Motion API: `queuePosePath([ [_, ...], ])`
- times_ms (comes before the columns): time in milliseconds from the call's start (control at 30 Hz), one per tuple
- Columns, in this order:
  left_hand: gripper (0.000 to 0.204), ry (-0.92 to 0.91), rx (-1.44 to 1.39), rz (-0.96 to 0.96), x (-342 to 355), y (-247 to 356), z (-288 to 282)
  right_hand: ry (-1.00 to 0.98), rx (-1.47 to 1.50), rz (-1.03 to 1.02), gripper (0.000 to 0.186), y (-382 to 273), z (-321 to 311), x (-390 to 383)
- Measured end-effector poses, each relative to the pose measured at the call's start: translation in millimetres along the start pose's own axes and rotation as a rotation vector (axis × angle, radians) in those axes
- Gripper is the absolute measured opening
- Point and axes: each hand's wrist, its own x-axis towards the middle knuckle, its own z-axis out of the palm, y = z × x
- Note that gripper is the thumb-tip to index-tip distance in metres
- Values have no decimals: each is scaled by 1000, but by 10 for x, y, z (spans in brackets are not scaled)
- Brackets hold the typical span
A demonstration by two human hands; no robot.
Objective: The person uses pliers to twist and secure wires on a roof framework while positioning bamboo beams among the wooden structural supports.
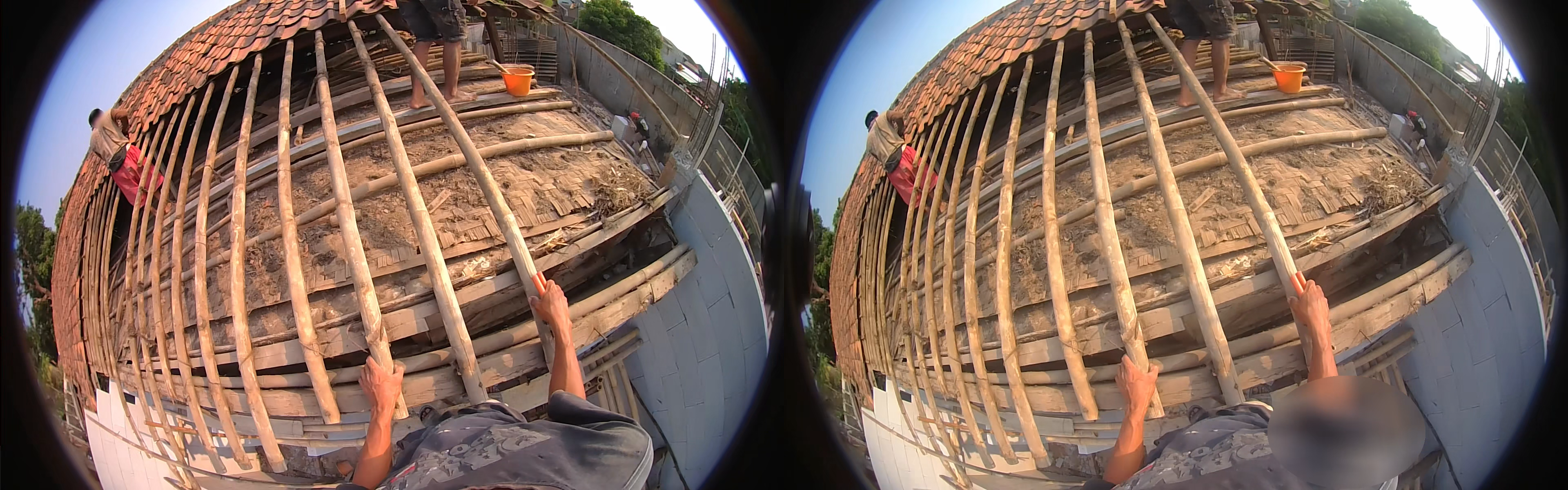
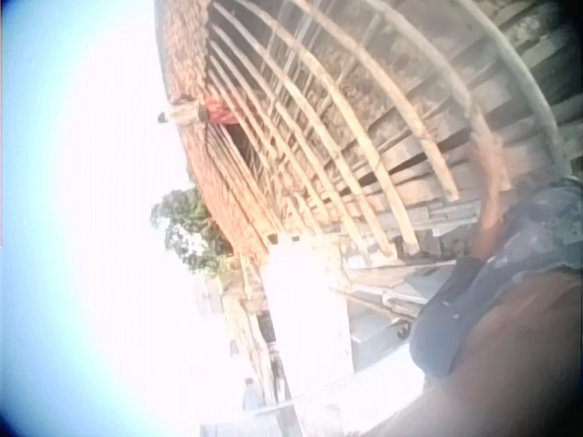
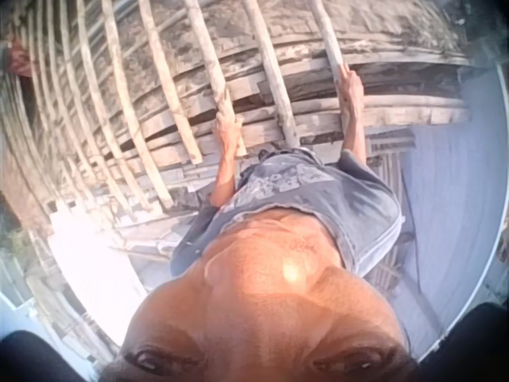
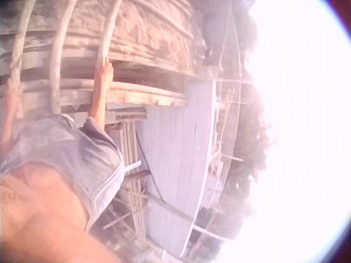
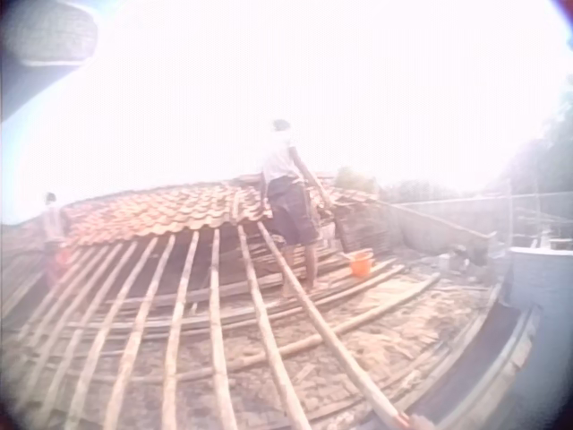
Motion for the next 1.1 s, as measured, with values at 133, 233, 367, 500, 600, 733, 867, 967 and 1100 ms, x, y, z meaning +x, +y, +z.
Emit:
queuePosePath([
  [133,65,21,8,-2,14,-39,72,-37,12,-6,50,-15,-63,47],
  [233,67,-4,21,-42,-21,-55,60,-41,12,-51,51,65,-22,89],
  [367,69,-63,57,-35,10,30,-29,-43,18,-85,52,178,-3,154],
  [500,69,-41,34,-41,-11,26,-15,-75,14,-90,52,154,-40,163],
  [600,69,-30,28,-24,-22,66,-37,-59,6,-134,52,194,-14,173],
  [733,69,-55,12,-33,-12,35,-33,-83,22,-136,54,189,-24,187],
  [867,68,-39,-23,-47,-14,16,-16,-72,6,-168,54,235,24,204],
  [967,65,-6,-21,-41,-20,59,-27,-89,-24,-205,53,244,6,215],
  [1100,63,-9,-64,-65,-19,115,-54,-117,-34,-193,51,177,-76,227],
])
